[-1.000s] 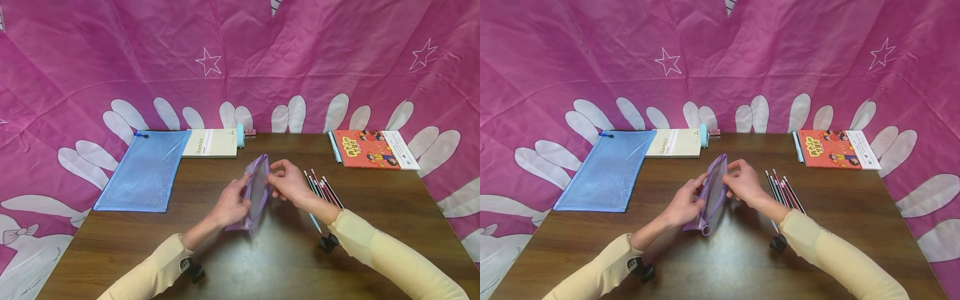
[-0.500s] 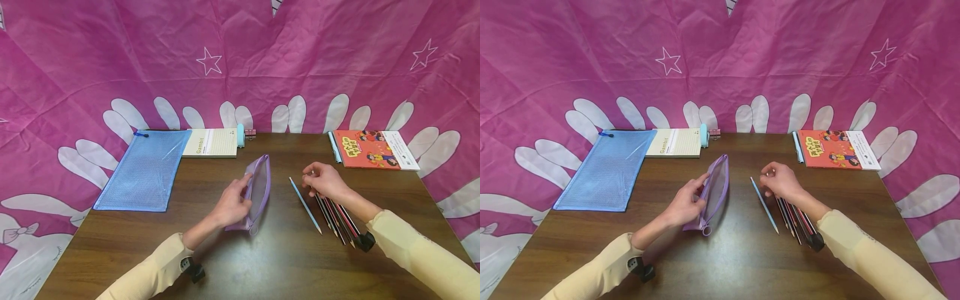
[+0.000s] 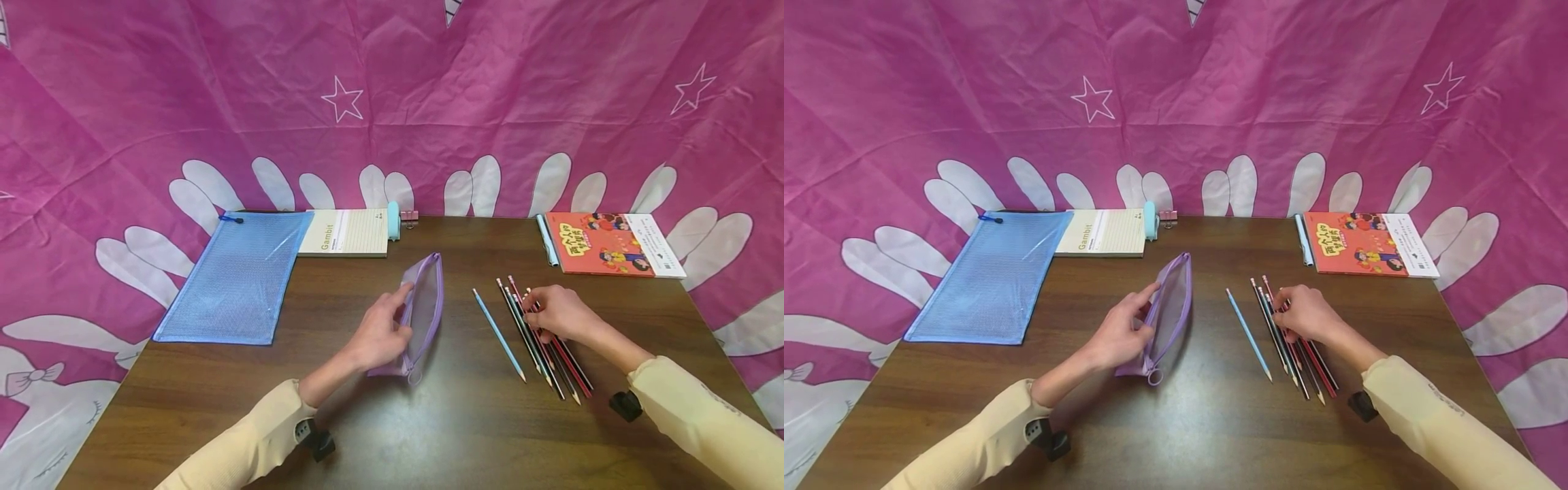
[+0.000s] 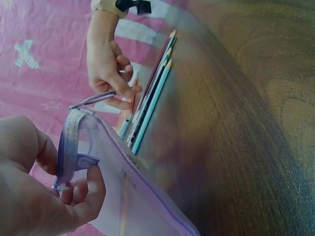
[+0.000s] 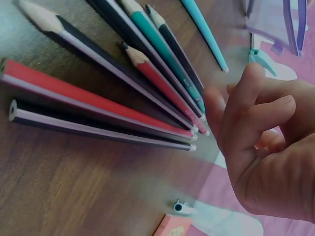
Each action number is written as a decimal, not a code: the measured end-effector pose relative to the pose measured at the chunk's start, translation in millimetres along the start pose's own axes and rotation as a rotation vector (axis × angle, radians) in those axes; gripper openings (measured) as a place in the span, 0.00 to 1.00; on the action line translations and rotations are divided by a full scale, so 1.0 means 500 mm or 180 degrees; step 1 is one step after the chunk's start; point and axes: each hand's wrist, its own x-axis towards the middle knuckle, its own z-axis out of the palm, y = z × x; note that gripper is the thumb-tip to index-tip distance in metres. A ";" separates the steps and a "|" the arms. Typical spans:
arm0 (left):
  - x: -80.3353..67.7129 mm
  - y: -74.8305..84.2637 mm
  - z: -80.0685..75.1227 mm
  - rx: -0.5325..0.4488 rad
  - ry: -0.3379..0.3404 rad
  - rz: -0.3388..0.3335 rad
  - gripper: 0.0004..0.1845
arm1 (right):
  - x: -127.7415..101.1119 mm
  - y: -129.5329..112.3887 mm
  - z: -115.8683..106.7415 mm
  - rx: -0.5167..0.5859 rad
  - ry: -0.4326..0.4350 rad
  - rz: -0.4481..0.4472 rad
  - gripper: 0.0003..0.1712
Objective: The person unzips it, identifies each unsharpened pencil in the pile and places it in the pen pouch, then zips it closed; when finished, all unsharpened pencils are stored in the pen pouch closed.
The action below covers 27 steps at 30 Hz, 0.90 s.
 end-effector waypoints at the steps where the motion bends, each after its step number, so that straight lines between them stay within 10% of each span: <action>1: 0.000 0.000 0.000 -0.0001 -0.0002 -0.0001 0.43 | -0.001 0.002 0.001 -0.0025 0.0005 -0.0013 0.10; 27: -0.001 -0.002 0.002 0.0006 -0.0006 -0.0003 0.43 | 0.014 -0.011 0.030 -0.0472 -0.0020 0.0099 0.15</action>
